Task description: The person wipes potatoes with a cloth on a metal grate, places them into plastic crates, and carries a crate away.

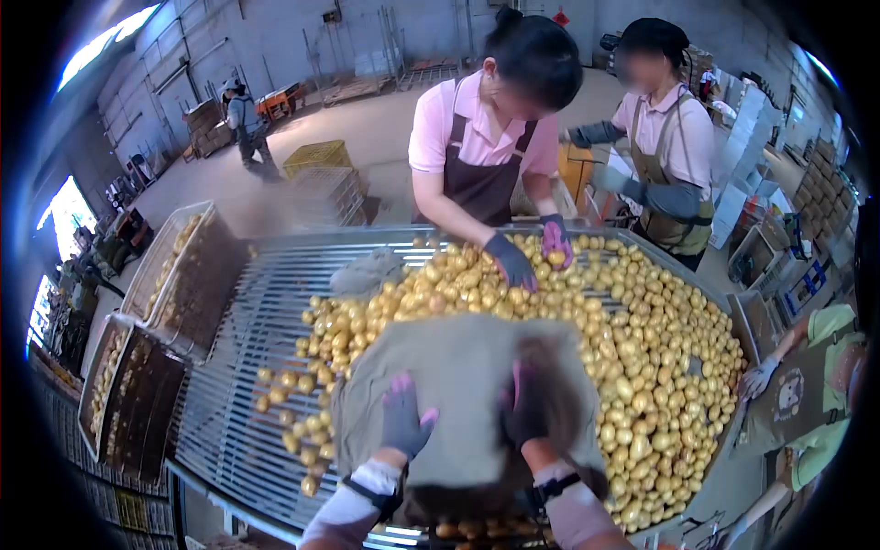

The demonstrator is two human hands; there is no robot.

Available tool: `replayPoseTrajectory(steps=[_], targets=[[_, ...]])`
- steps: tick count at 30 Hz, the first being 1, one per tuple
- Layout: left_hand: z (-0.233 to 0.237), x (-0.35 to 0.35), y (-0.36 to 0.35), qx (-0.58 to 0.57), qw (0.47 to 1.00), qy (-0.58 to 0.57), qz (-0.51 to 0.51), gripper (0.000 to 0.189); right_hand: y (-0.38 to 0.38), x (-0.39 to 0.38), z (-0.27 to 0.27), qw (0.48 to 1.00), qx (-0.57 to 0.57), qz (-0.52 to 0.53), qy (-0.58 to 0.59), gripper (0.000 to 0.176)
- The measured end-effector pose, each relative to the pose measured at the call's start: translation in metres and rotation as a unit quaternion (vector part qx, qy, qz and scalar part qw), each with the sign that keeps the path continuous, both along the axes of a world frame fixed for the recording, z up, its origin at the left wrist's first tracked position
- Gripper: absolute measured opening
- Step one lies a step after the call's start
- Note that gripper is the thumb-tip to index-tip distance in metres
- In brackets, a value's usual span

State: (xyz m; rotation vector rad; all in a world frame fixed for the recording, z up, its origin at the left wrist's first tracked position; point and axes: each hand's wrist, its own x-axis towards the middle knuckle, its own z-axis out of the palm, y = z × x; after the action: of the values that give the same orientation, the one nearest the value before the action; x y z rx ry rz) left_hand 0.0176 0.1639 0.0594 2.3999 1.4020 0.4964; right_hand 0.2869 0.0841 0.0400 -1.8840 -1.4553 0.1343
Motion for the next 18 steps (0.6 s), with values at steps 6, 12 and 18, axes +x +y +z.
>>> replayPoseTrajectory(steps=[6,12,18], targets=[[-0.004,0.033,0.094,0.083,0.997,0.002,0.000,0.084,0.110,0.054,0.006,0.981,-0.053,-0.036,-0.182,0.074],[0.003,0.040,0.111,0.022,0.998,0.056,0.009,0.080,0.156,0.049,-0.022,0.969,-0.105,-0.093,-0.201,0.075],[0.003,-0.061,-0.021,-0.031,0.993,0.099,-0.062,0.084,0.020,-0.039,-0.019,0.887,-0.240,0.089,-0.383,0.068]])
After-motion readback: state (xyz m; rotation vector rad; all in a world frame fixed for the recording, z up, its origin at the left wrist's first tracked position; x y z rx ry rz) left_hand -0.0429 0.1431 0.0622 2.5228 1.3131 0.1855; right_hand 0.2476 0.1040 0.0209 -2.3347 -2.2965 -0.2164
